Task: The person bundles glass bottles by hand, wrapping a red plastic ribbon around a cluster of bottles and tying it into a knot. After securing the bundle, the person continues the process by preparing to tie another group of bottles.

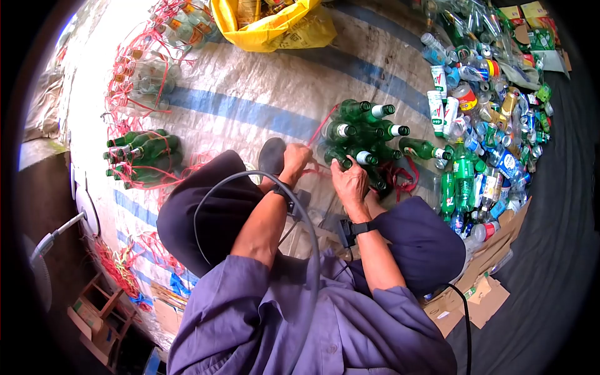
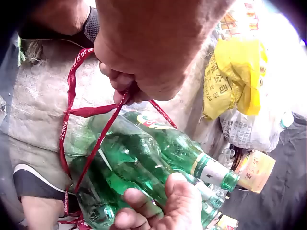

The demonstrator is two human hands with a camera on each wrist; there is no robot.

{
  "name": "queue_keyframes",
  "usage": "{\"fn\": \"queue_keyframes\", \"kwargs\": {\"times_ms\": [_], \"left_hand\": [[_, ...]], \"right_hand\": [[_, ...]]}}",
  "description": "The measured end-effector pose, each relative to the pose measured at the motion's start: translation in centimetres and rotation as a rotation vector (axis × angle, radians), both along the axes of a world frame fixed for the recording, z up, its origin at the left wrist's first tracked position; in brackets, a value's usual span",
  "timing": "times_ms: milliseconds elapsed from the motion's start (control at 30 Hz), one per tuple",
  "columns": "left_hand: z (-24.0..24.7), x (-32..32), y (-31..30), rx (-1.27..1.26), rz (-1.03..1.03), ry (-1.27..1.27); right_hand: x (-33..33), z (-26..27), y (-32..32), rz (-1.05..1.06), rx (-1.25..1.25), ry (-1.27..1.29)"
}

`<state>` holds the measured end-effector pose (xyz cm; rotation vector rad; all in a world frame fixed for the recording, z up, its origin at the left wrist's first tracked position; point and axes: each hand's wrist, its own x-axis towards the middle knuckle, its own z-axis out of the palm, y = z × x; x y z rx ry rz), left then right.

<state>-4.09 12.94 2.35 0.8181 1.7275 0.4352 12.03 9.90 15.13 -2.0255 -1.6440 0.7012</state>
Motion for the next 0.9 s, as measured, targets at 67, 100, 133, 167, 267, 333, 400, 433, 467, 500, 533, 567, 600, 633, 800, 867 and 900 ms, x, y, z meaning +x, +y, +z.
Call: {"fn": "queue_keyframes", "kwargs": {"times_ms": [67, 100, 133, 167, 267, 333, 400, 433, 467, 500, 533, 567, 600, 633, 800, 867, 900], "left_hand": [[-1.9, -0.7, -0.9, 0.200, -0.304, 0.113], [-2.5, -1.0, -1.3, 0.401, -0.605, 0.223], [-0.8, -1.1, -1.3, 0.400, -0.607, 0.225], [0.9, -1.2, -1.4, 0.516, -0.637, 0.220], [1.1, -1.2, -1.3, 0.652, -0.696, 0.237], [0.5, -1.1, -1.3, 0.675, -0.727, 0.256], [0.4, -1.2, -1.4, 0.684, -0.738, 0.251], [0.4, -1.2, -1.5, 0.680, -0.741, 0.251], [0.5, -1.2, -1.6, 0.700, -0.730, 0.216], [0.6, -1.3, -1.7, 0.718, -0.719, 0.180], [0.9, -1.4, -1.7, 0.713, -0.723, 0.181], [1.1, -1.4, -1.7, 0.719, -0.755, 0.207], [1.2, -1.3, -1.7, 0.728, -0.786, 0.233], [1.0, -1.3, -1.7, 0.725, -0.787, 0.233], [1.6, -1.4, -1.8, 0.667, -0.847, 0.134], [2.0, -1.4, -1.8, 0.670, -0.862, 0.118], [2.0, -1.4, -1.8, 0.675, -0.876, 0.102]], "right_hand": [[0.2, -0.5, -0.2, 0.002, 0.034, -0.004], [0.2, -0.6, -0.3, 0.006, 0.068, -0.010], [0.3, -0.2, -0.5, 0.004, 0.067, -0.008], [0.4, 0.1, -0.6, 0.039, 0.104, 0.049], [0.3, -0.3, -2.2, 0.024, 0.048, 0.028], [0.3, -1.9, -3.6, -0.079, -0.131, 0.098], [0.6, -3.8, -4.3, -0.067, -0.132, 0.180], [0.7, -5.1, -4.8, -0.053, -0.133, 0.260], [0.9, -7.6, -5.5, -0.061, -0.105, 0.283], [1.1, -9.6, -5.9, -0.064, -0.109, 0.286], [1.1, -10.8, -6.1, -0.053, -0.155, 0.284], [1.3, -11.9, -6.5, -0.042, -0.201, 0.281], [1.3, -11.5, -6.5, -0.044, -0.204, 0.283], [1.4, -10.5, -6.3, -0.096, -0.349, 0.477], [0.0, -8.4, -5.6, -0.245, -0.518, 0.963], [-0.3, -7.8, -5.3, -0.174, -0.681, 1.009], [-0.4, -8.4, -5.4, -0.175, -0.682, 1.010]]}}
